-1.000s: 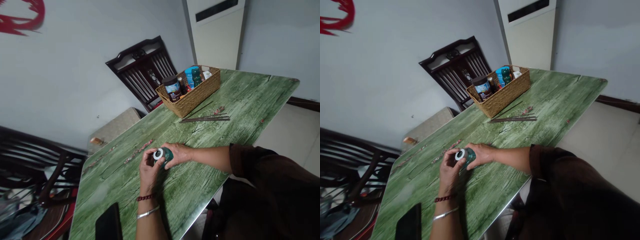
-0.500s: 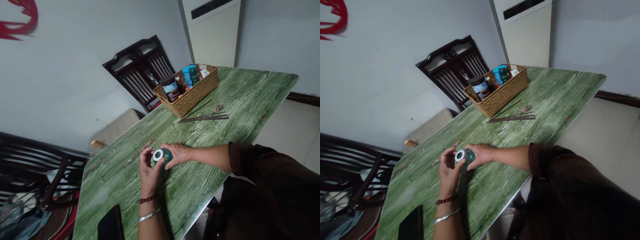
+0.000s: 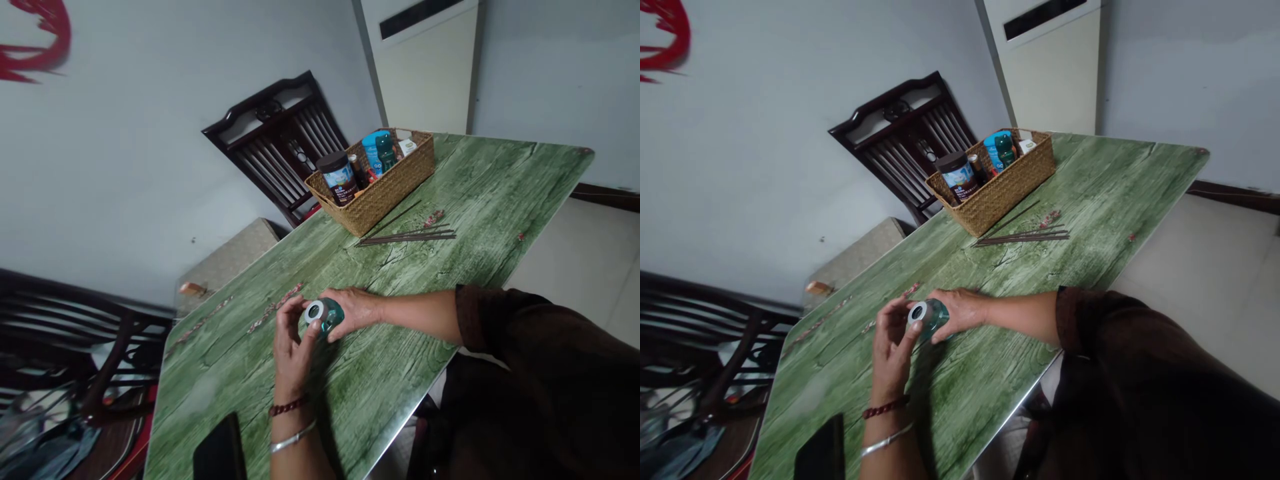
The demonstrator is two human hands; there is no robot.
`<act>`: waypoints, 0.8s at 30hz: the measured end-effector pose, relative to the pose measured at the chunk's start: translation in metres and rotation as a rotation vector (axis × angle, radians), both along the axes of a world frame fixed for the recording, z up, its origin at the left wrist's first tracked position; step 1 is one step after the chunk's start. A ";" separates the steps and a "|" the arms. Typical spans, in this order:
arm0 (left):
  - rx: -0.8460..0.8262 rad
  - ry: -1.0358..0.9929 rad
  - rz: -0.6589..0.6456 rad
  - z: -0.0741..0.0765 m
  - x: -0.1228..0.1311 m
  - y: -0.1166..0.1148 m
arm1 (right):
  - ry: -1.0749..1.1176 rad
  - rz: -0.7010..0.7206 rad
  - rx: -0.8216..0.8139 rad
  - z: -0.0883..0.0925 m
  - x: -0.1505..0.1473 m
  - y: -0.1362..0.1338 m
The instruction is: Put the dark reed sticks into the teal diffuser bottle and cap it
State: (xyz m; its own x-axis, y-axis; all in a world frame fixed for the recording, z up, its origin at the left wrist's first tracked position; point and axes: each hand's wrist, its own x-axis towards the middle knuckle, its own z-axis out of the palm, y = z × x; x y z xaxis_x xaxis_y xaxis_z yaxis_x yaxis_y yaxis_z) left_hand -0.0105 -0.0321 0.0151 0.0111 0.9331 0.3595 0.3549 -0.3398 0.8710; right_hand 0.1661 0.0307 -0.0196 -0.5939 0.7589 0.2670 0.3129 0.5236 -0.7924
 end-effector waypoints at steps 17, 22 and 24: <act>-0.086 -0.016 -0.135 -0.001 -0.005 0.000 | -0.039 -0.018 0.013 0.002 0.000 -0.001; 0.086 0.149 0.145 -0.003 0.000 0.005 | -0.030 -0.022 -0.008 0.004 0.001 -0.002; 0.061 0.157 0.136 -0.002 0.000 0.003 | -0.042 -0.021 -0.007 0.006 0.001 -0.003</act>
